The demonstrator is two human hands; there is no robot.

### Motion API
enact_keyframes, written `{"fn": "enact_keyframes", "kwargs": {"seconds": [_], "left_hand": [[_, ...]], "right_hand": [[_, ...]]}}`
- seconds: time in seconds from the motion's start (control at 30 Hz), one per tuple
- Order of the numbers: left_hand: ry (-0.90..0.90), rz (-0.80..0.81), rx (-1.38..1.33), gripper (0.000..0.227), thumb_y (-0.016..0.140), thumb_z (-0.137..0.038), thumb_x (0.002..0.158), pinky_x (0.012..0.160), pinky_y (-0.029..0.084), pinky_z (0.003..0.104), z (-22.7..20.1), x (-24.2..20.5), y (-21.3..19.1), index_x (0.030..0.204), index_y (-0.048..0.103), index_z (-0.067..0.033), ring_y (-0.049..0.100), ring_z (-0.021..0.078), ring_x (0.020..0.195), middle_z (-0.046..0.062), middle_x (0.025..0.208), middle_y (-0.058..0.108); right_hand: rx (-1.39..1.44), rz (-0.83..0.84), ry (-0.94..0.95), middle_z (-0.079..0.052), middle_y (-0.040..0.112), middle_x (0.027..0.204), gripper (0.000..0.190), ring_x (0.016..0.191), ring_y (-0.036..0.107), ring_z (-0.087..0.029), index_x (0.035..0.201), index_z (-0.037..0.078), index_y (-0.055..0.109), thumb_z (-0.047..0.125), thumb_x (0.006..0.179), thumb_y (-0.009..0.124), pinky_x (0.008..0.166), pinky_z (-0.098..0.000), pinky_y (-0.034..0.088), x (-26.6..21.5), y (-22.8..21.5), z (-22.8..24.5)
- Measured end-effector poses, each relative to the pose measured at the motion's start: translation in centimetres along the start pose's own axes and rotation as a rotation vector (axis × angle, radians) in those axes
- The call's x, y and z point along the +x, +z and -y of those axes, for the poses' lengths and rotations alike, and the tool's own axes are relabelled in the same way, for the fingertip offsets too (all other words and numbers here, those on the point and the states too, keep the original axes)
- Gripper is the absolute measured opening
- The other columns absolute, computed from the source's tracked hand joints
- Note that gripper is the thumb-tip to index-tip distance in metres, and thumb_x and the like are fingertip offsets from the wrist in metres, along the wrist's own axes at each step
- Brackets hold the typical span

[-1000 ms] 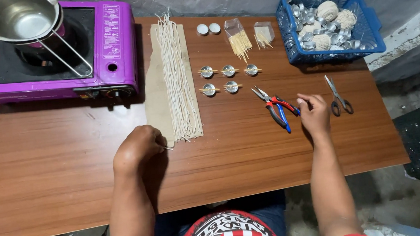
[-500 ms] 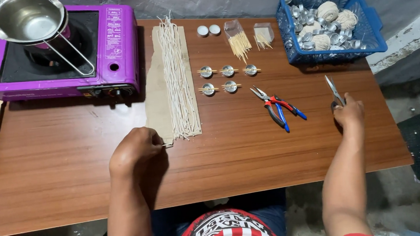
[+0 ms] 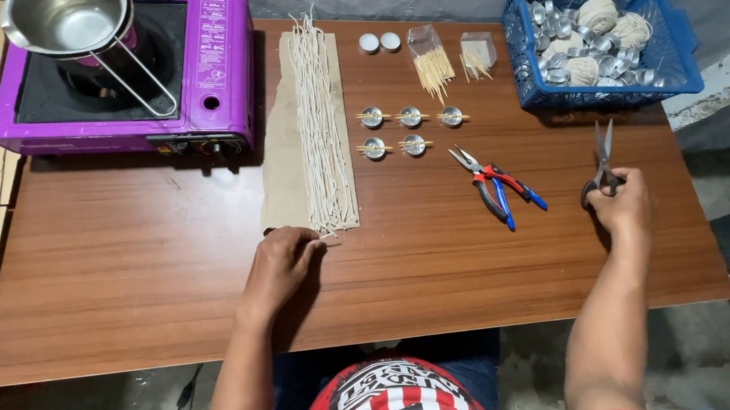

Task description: Assembling candle wicks by cutting wick strings to size and crimping them into metal bases using scissors and pliers.

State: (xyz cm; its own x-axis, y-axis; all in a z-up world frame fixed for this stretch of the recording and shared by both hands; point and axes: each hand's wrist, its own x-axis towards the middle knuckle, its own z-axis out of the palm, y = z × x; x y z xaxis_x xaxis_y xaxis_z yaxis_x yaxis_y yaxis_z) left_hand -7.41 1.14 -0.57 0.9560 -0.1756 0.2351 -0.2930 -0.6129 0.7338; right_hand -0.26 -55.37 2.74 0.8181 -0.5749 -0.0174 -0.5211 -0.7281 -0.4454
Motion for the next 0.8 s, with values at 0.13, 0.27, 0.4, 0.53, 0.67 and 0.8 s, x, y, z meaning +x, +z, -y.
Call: {"fn": "enact_keyframes", "kwargs": {"seconds": [0.13, 0.27, 0.4, 0.53, 0.67, 0.8], "left_hand": [[0.017, -0.062, 0.12, 0.01, 0.07, -0.017, 0.095, 0.063, 0.05, 0.045, -1.0, -1.1, 0.8, 0.097, 0.067, -0.0077, 0.064, 0.0321, 0.08, 0.011, 0.09, 0.062], [0.016, -0.145, 0.225, 0.008, 0.073, -0.023, 0.093, 0.069, 0.059, 0.039, -0.8, -1.7, 1.8, 0.097, 0.07, -0.0161, 0.072, 0.0298, 0.076, 0.006, 0.082, 0.067], [0.001, -0.208, 0.167, 0.006, 0.074, -0.018, 0.094, 0.072, 0.06, 0.034, 0.4, -2.4, 2.8, 0.096, 0.074, -0.012, 0.074, 0.0269, 0.08, 0.005, 0.085, 0.072], [0.0, -0.228, 0.184, 0.007, 0.075, -0.018, 0.093, 0.071, 0.06, 0.033, -0.2, -2.4, 3.3, 0.095, 0.076, -0.0108, 0.074, 0.0256, 0.078, 0.005, 0.083, 0.073], [0.068, -0.271, 0.227, 0.004, 0.075, -0.015, 0.092, 0.069, 0.058, 0.037, 0.1, -2.5, 4.2, 0.092, 0.075, -0.011, 0.073, 0.0293, 0.075, 0.008, 0.08, 0.072], [0.05, -0.271, 0.235, 0.007, 0.075, -0.021, 0.091, 0.07, 0.057, 0.036, 0.1, -2.7, 4.8, 0.092, 0.075, -0.0135, 0.073, 0.0261, 0.075, 0.005, 0.078, 0.072]], "right_hand": [[0.454, 0.065, -0.09, -0.007, 0.064, 0.091, 0.053, 0.082, 0.063, -0.016, 0.129, 0.009, 0.055, 0.011, 0.085, 0.085, 0.07, -0.0319, 0.055, -1.9, 2.4, -0.2], [0.734, 0.519, -0.301, -0.008, 0.069, 0.084, 0.056, 0.065, 0.063, -0.011, 0.134, 0.006, 0.061, 0.001, 0.081, 0.076, 0.058, -0.0261, 0.056, -6.3, 6.7, 1.2], [0.839, 1.064, -0.244, -0.014, 0.074, 0.08, 0.055, 0.067, 0.069, -0.017, 0.128, 0.003, 0.064, 0.018, 0.079, 0.084, 0.053, -0.0264, 0.053, -15.4, 8.9, 6.7], [0.904, 1.328, -0.21, -0.014, 0.07, 0.066, 0.045, 0.05, 0.06, -0.011, 0.12, -0.001, 0.064, 0.024, 0.085, 0.076, 0.034, -0.0161, 0.035, -20.5, 9.9, 9.8], [0.933, 1.449, -0.187, -0.019, 0.062, 0.055, 0.036, 0.033, 0.046, -0.011, 0.113, -0.007, 0.064, 0.019, 0.089, 0.075, 0.027, -0.0179, 0.03, -22.6, 10.8, 11.8], [0.919, 1.451, -0.209, -0.018, 0.059, 0.051, 0.031, 0.027, 0.038, -0.01, 0.112, -0.004, 0.064, 0.016, 0.092, 0.076, 0.025, -0.0191, 0.025, -23.6, 12.5, 13.0]]}}
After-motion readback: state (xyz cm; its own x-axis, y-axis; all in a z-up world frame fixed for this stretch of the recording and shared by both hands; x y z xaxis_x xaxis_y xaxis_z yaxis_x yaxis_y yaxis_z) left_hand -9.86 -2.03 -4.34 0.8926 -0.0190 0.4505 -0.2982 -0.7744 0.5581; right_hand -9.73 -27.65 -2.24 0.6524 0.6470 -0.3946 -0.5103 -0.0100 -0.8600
